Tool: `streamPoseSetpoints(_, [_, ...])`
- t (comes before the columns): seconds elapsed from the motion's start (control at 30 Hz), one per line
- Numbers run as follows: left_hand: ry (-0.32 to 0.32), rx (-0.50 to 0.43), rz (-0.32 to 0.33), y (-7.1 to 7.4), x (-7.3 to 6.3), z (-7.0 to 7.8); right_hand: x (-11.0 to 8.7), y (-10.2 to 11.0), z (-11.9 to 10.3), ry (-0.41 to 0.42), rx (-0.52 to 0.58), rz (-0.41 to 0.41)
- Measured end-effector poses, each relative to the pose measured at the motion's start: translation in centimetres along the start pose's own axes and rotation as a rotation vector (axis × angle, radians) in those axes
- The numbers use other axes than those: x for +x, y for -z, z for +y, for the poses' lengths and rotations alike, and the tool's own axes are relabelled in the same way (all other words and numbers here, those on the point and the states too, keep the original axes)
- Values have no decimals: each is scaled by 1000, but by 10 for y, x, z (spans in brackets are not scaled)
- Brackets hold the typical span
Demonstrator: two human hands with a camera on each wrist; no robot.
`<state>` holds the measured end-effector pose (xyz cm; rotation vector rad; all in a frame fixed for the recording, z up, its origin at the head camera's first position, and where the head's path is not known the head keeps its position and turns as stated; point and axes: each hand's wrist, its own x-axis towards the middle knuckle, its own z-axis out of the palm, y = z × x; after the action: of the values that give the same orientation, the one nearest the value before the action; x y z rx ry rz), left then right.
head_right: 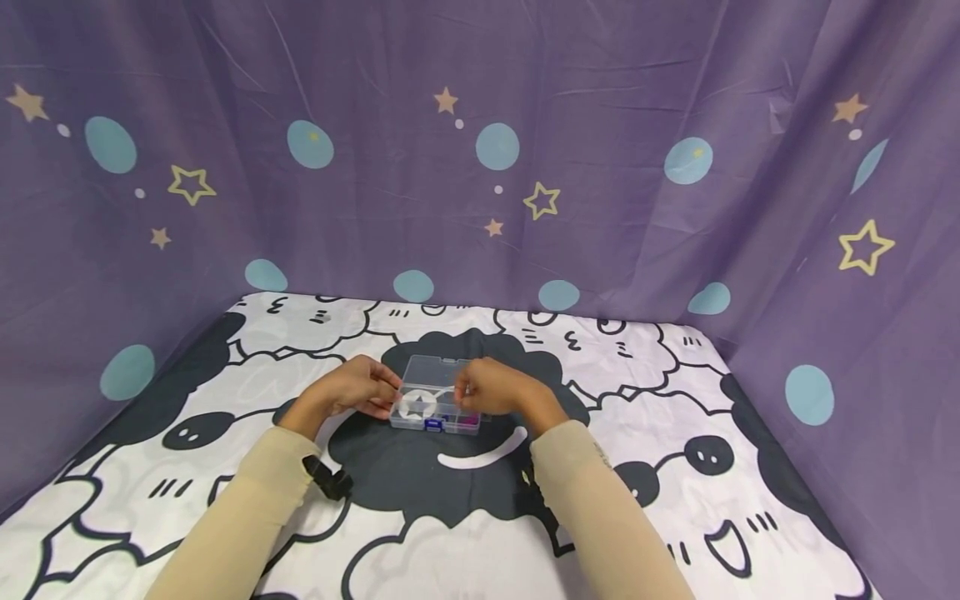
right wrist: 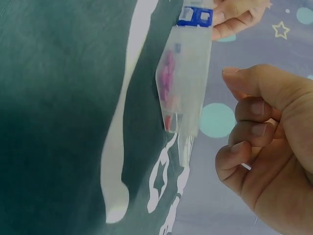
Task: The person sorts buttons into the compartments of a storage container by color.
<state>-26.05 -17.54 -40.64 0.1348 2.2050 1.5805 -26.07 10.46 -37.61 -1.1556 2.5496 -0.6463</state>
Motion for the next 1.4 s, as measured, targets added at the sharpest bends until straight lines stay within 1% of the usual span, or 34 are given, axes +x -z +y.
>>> streamPoseSetpoints(0.27, [8, 2, 3, -1, 0, 0, -17, 6, 9, -23, -6, 12])
streamPoseSetpoints(0.53, [7, 2, 9, 0, -1, -1, -31, 11, 20, -54, 18, 34])
streamPoseSetpoints(0.73, [2, 3, 5, -1, 0, -1, -43, 15, 29, -55, -27, 54])
streamPoseSetpoints(0.9, [4, 5, 5, -1, 0, 0, -53, 18, 38, -66, -10, 52])
streamPoseSetpoints(1.03, [5, 2, 4, -1, 0, 0, -61, 20, 45, -53, -13, 53])
streamPoseSetpoints(1.17, [4, 2, 3, -1, 1, -1, -70, 20, 54, -83, -14, 46])
streamPoseSetpoints(1.23, [3, 0, 3, -1, 1, -2, -74, 21, 58, -114, -11, 38])
streamPoseSetpoints(1.4, [7, 3, 7, -1, 1, -1, -83, 24, 64, -145, -17, 31])
